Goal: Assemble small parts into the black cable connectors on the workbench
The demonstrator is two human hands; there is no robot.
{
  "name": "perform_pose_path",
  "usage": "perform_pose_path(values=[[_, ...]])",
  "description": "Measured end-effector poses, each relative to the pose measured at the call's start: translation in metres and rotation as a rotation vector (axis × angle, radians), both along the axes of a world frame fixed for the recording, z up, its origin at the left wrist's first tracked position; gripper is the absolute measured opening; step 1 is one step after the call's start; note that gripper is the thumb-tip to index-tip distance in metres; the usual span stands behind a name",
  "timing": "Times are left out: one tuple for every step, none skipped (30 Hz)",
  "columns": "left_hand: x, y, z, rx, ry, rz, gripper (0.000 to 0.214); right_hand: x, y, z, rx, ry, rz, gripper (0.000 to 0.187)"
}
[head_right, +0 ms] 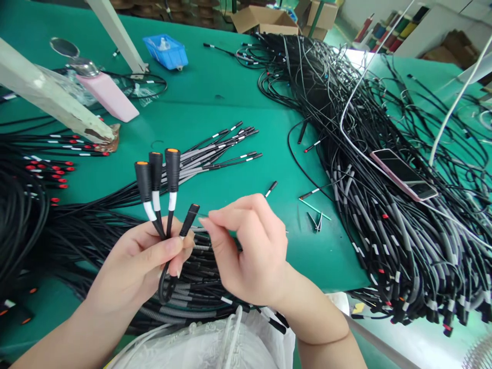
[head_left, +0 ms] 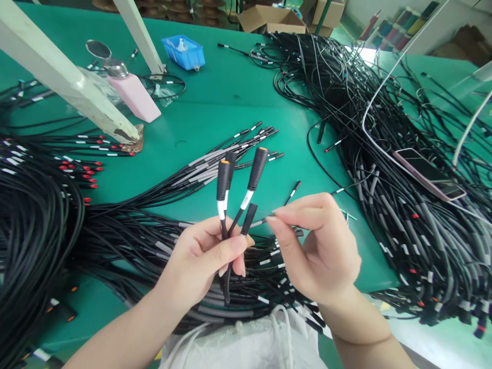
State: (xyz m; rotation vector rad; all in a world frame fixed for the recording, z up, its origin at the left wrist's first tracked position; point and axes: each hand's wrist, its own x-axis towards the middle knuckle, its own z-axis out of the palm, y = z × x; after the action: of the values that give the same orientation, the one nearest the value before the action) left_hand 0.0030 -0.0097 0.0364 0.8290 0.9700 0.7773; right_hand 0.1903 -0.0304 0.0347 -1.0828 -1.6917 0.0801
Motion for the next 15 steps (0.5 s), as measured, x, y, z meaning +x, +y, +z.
perform_pose_path(values=[[0.0002,0.0001,0.0005,-0.002,-0.004,0.005,0.025,-0.0005,-0.0018,0.0005,-0.006,-0.03,0.018,0.025],[0.0004,0.0001,0.0011,-0.009,-0.008,0.015,0.026,-0.0011,-0.0035,0.0008,-0.02,-0.056,0.042,0.024],[0.0006,0.0002,0.0017,-0.018,-0.013,0.025,0.027,-0.0017,-0.005,0.0011,-0.045,-0.069,0.072,0.021],[0.0007,0.0002,0.0022,-0.03,-0.02,0.033,0.027,-0.0023,-0.0061,0.0012,-0.073,-0.068,0.105,0.019],[0.0007,0.0001,0.0025,-0.04,-0.028,0.042,0.028,-0.0027,-0.0065,0.0013,-0.095,-0.054,0.132,0.018],[0.0006,0.0,0.0025,-0.044,-0.036,0.046,0.029,-0.0029,-0.0064,0.0014,-0.106,-0.035,0.143,0.018],[0.0005,-0.0002,0.0023,-0.045,-0.042,0.05,0.029,-0.003,-0.0059,0.0014,-0.108,-0.018,0.138,0.019],[0.0004,-0.0004,0.0019,-0.039,-0.048,0.048,0.029,-0.0029,-0.005,0.0015,-0.103,-0.006,0.121,0.02],[0.0003,-0.0005,0.0012,-0.032,-0.052,0.046,0.029,-0.0028,-0.004,0.0017,-0.095,0.0,0.105,0.021],[0.0004,-0.0006,0.0003,-0.028,-0.055,0.048,0.029,-0.0027,-0.0031,0.0019,-0.099,0.0,0.105,0.02],[0.0005,-0.0006,-0.0006,-0.024,-0.057,0.047,0.028,-0.0027,-0.0023,0.0021,-0.112,0.001,0.12,0.019],[0.0007,-0.0005,-0.0015,-0.021,-0.055,0.045,0.028,-0.0026,-0.0019,0.0024,-0.123,0.002,0.138,0.018],[0.0009,-0.0003,-0.0023,-0.018,-0.05,0.043,0.029,-0.0027,-0.0017,0.0027,-0.123,0.004,0.142,0.017],[0.001,-0.0002,-0.0029,-0.012,-0.046,0.043,0.031,-0.0028,-0.0017,0.0029,-0.115,0.006,0.13,0.017],[0.001,-0.0001,-0.0034,-0.008,-0.041,0.044,0.031,-0.0028,-0.0018,0.0031,-0.111,0.005,0.122,0.017]])
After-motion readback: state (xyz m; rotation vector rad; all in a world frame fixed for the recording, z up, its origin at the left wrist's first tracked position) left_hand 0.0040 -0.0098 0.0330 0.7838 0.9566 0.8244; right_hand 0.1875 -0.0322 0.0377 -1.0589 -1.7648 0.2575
